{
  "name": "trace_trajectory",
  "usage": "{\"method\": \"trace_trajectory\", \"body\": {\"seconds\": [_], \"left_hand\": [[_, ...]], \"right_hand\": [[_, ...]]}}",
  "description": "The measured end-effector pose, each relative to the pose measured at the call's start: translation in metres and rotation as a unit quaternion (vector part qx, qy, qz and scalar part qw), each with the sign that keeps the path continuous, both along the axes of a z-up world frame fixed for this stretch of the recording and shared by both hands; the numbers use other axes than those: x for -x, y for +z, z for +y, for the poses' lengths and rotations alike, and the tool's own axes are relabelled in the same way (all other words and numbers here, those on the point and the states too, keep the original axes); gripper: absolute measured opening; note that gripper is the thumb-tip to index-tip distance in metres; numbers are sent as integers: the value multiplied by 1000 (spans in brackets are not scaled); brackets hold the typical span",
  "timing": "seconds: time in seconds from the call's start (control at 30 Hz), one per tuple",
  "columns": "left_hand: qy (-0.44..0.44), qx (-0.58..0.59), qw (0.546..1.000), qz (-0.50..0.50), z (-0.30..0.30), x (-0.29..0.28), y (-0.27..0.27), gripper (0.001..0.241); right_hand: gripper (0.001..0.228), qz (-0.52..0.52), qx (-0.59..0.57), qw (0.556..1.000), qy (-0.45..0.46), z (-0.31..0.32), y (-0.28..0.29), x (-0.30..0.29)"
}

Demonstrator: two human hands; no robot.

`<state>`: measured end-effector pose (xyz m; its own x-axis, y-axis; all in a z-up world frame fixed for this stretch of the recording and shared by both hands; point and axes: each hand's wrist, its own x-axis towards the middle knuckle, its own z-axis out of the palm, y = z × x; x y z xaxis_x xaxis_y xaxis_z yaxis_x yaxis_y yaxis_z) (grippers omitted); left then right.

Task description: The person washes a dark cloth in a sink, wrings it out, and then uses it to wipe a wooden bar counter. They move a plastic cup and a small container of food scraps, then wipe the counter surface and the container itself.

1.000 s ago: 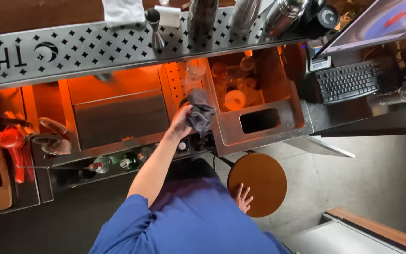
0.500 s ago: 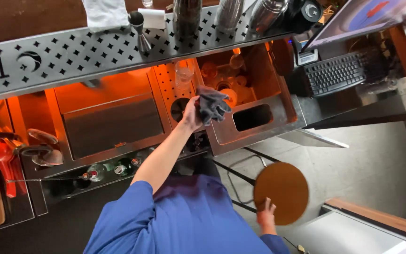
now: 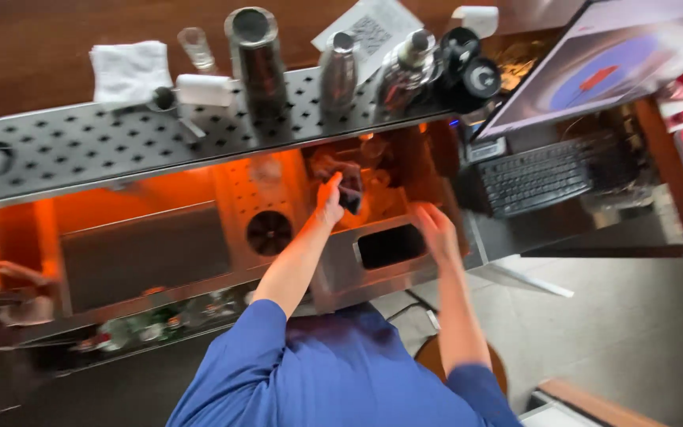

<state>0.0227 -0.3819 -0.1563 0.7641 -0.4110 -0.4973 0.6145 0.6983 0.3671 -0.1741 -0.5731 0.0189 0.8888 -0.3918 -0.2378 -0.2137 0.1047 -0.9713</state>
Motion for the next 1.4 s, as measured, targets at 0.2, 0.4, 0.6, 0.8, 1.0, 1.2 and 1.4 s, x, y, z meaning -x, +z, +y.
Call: {"method": "trace_trajectory", "body": {"seconds": [0.2,0.4,0.6,0.8,1.0,1.2,1.4], "left_hand": [[117,-59,991,38,-73,-57,-33,22],[174,-63,975,123,-112,-98,-48,15],[227,-58,971,44,-121,-119,1,23],[190,-329,895,-234,-132,-90,-60,58],[14,-458,888,35,-95,-65,-60,79],[64,-452,872,-176,-85,-75,-64,49],[53,-477,833,-274,-93,-93,-76,39]], "right_hand": [[35,-75,-274,956,73,-29,-89,-238],[27,-126,-387,907,106,-32,-146,-302],[21,-106,-315,938,96,-45,-175,-288],[36,-50,3,993,111,-47,-269,-280],[37,140,-93,982,85,-38,-308,-295],[33,214,-227,948,-64,0,-184,-274],[26,20,-358,925,129,-37,-349,-285]]}}
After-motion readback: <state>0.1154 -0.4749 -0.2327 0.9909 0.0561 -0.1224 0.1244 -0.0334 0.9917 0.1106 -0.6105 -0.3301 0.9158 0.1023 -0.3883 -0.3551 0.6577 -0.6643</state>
